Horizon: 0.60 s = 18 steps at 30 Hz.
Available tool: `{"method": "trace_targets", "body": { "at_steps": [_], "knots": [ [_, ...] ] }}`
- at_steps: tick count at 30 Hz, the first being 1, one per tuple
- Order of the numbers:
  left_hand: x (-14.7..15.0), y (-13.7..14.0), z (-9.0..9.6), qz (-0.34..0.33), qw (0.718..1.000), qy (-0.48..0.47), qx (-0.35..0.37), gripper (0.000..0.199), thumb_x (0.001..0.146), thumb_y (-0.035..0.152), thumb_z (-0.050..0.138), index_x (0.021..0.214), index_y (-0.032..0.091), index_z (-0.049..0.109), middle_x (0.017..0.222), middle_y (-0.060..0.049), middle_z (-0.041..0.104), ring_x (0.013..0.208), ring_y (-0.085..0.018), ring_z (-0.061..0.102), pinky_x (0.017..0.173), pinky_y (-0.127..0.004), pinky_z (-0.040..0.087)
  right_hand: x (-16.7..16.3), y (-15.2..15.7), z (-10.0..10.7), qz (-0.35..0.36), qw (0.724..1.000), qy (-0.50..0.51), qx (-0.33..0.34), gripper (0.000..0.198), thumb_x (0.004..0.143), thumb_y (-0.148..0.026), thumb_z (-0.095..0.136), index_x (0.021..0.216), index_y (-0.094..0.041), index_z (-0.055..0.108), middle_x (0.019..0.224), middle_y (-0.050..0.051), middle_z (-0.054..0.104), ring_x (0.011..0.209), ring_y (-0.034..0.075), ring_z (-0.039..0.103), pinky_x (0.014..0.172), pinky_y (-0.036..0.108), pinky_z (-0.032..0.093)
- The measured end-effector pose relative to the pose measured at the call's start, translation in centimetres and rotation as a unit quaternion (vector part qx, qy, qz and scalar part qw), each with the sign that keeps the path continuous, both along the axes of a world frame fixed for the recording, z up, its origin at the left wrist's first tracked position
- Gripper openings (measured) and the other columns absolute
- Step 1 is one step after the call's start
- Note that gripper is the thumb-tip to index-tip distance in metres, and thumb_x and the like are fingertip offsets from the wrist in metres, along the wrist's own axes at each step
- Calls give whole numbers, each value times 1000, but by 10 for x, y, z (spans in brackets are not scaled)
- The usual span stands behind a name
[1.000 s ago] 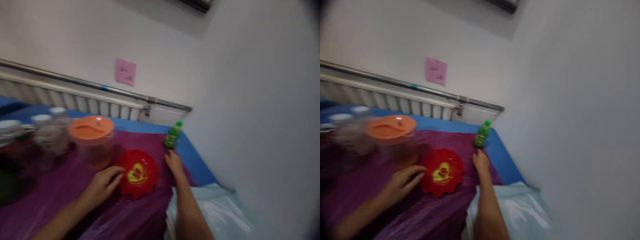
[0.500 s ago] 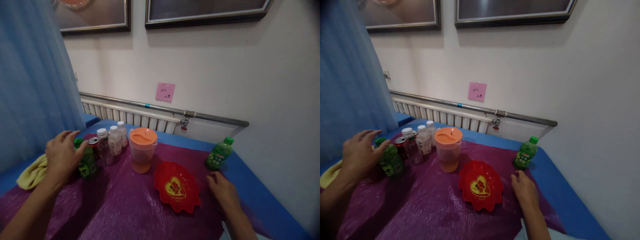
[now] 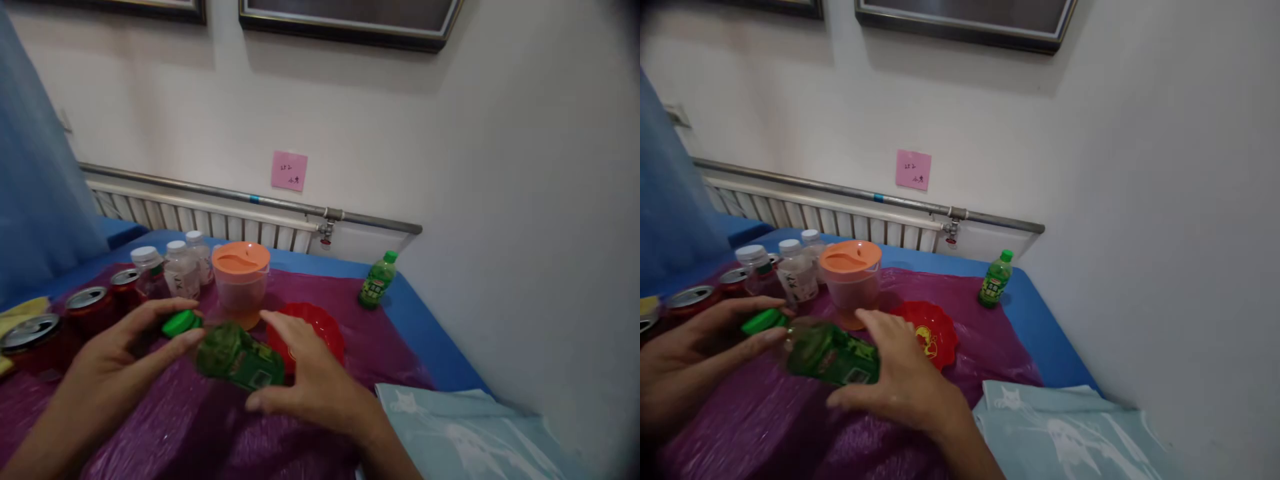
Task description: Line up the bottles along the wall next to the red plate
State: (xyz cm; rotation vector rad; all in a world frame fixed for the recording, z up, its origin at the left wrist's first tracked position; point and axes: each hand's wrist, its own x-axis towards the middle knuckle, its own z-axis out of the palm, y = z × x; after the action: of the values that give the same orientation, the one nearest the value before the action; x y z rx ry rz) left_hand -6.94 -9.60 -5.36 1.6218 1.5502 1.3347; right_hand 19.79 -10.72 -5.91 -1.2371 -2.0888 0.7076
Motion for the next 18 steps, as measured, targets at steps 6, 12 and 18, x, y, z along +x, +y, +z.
{"method": "trace_targets", "body": {
  "at_steps": [6,12,18],
  "knots": [
    [42,0,10,-80,982,-135,-106,59,50,65,87,95,29,73,97,-1,76,86,-15,70,73,-13,56,-8,0,-1,34,999,-35,-7,80,73,-27,83,145,-30,47,130,6,65,120,30,61,102,45,48],
    [31,31,-51,-90,985,-28,-141,58,62,63,77,104,23,67,103,-2,74,97,-18,67,84,-21,54,12,14,1,-102,987,-122,28,70,74,-17,68,141,-23,50,127,11,66,119,32,60,105,51,41],
    [24,57,-100,-107,976,77,-173,45,59,45,72,97,21,70,102,-7,76,95,-27,71,88,-36,56,20,21,-4,-145,984,-101,32,78,72,-18,66,147,-20,44,138,12,61,127,32,56,112,53,35]
  ]
}}
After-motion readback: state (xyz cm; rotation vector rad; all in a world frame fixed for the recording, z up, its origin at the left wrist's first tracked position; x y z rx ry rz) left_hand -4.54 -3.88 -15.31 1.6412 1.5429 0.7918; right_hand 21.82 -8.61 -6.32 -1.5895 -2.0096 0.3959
